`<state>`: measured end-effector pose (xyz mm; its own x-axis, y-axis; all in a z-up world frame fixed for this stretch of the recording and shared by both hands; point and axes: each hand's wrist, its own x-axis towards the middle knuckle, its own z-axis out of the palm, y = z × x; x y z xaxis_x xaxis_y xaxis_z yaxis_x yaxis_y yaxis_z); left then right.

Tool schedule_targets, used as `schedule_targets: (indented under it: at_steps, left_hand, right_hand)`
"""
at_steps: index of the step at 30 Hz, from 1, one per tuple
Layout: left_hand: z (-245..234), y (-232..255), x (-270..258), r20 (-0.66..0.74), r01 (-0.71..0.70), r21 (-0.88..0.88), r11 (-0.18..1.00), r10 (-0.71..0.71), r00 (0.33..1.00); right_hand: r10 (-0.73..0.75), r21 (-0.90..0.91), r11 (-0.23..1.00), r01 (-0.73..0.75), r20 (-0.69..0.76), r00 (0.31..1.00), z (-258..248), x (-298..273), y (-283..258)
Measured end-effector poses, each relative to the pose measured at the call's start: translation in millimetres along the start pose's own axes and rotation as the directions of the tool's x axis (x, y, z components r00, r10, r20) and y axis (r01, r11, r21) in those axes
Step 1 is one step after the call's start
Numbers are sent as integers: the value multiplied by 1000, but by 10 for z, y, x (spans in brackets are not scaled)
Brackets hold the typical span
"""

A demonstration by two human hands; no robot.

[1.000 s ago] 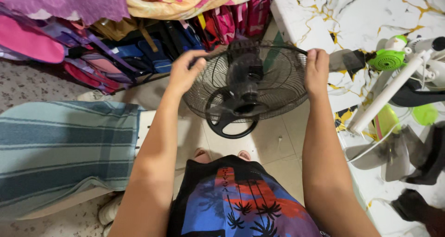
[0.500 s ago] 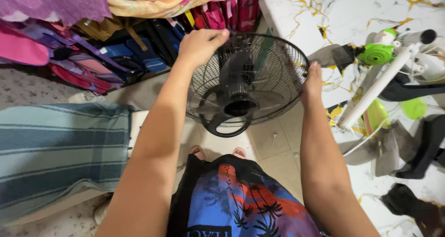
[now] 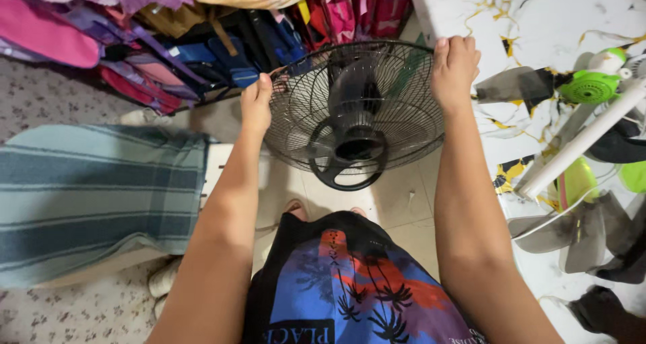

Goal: The person reassembles a standing electric fan by attaching the front grille to the fan head and securing it with a central knob. They then pick up and handle several disassembled fan parts on a nearby table, including a white pole and black plastic components.

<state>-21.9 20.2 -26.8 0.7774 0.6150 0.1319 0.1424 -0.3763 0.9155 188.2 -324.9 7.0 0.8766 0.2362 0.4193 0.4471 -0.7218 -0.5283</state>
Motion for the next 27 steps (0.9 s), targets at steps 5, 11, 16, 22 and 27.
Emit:
schedule_targets:
  at_steps: [5, 11, 16, 22, 27]
  left_hand:
    - [205, -292, -425, -144, 190, -52, 980, -195, 970]
    - [567, -391, -1056, 106, 314, 37, 949, -316, 943]
    - [578, 287, -395, 176, -106, -358, 928, 178, 968]
    - [440, 1304, 78, 566, -264, -49, 963, 244, 787]
    - [538, 1742, 163, 617, -332, 353, 875, 49, 786]
  right_hand:
    - [-236, -108, 966, 237, 19, 972, -89, 108, -577]
    - [-491, -294, 819, 493, 85, 867, -170, 62, -1126]
    - [-484, -226, 844, 486, 70, 872, -271, -32, -1142]
    - [-352, -149, 925, 350, 9, 936, -271, -32, -807]
    - [-183, 17, 983, 183, 23, 983, -429, -75, -357]
